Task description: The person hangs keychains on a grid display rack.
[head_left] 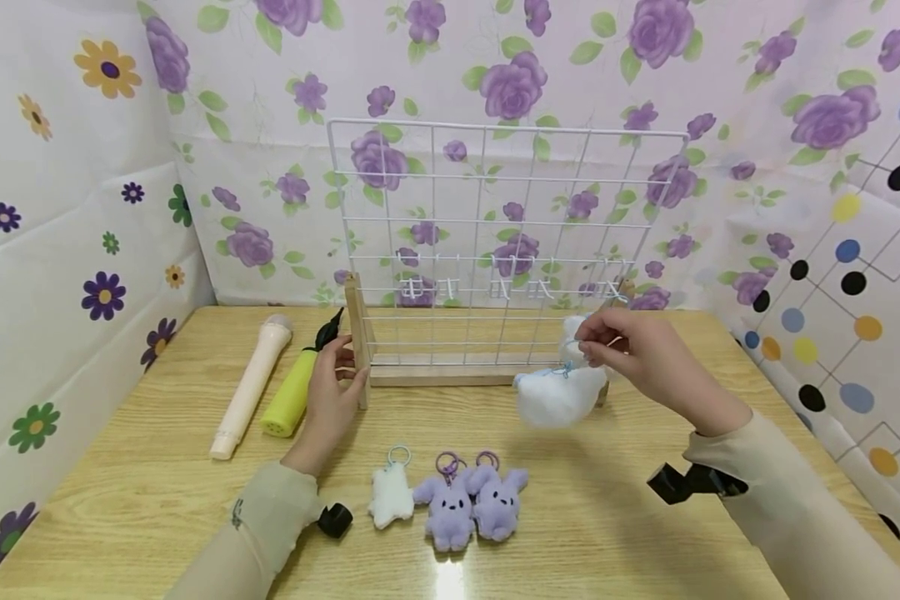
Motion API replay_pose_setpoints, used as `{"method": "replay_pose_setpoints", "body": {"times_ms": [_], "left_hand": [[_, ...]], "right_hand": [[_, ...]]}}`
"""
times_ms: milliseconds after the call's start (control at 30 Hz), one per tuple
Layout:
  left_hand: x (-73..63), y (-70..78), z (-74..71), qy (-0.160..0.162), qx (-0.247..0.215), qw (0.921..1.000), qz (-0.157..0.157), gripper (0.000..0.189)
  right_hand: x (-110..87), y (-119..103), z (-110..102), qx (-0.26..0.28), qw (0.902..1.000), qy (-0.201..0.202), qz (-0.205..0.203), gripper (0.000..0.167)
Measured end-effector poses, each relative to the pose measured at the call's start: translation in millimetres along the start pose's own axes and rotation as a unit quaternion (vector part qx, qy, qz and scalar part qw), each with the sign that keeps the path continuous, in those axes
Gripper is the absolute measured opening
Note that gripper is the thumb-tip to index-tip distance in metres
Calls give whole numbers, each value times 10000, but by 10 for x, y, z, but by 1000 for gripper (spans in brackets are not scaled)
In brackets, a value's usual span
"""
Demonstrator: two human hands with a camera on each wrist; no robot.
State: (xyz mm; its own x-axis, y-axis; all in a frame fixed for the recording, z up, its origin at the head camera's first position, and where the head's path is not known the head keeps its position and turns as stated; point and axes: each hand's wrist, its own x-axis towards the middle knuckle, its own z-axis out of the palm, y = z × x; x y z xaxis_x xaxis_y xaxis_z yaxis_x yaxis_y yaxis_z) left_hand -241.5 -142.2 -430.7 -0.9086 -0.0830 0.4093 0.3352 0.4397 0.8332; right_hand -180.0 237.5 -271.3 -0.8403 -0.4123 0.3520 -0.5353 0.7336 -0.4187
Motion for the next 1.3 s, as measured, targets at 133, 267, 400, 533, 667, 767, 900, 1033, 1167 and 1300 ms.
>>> {"method": "replay_pose_setpoints", "body": {"times_ms": [133, 267, 400, 533, 667, 767, 900, 1033, 1167, 1300], "left_hand": [[9, 0, -12, 19, 6, 10000, 28, 52], [6, 6, -22, 24, 3, 10000, 39, 51], [7, 6, -26, 33, -34, 10000, 68, 51], [6, 3, -18, 27, -5, 10000, 79, 51], [0, -1, -6, 18, 22, 10000, 50, 51], [-3, -5, 0, 14, 8, 10000, 39, 52], [-9, -2, 5, 13, -24, 10000, 66, 52], [-9, 10, 2, 23, -15, 10000, 86, 51], [-12, 17, 3, 29, 18, 10000, 56, 50], [-13, 13, 9, 36, 13, 10000, 64, 51]], "right_hand": [[85, -26, -3, -72, 9998, 205, 27, 7], [160, -54, -1, -141, 9994, 293, 102, 7], [238, -61, 12, 25, 9990, 418, 164, 8], [305, -47, 39, 253, 9974, 599, 316, 11], [357, -17, 78, 428, 9954, 745, 426, 12], [384, -2, 100, 533, 9942, 783, 502, 11], [412, 20, 119, 568, 9934, 765, 639, 11], [450, 52, 140, 513, 9931, 755, 738, 12], [478, 69, 160, 525, 9927, 705, 821, 13], [495, 82, 179, 525, 9927, 664, 858, 12]]}}
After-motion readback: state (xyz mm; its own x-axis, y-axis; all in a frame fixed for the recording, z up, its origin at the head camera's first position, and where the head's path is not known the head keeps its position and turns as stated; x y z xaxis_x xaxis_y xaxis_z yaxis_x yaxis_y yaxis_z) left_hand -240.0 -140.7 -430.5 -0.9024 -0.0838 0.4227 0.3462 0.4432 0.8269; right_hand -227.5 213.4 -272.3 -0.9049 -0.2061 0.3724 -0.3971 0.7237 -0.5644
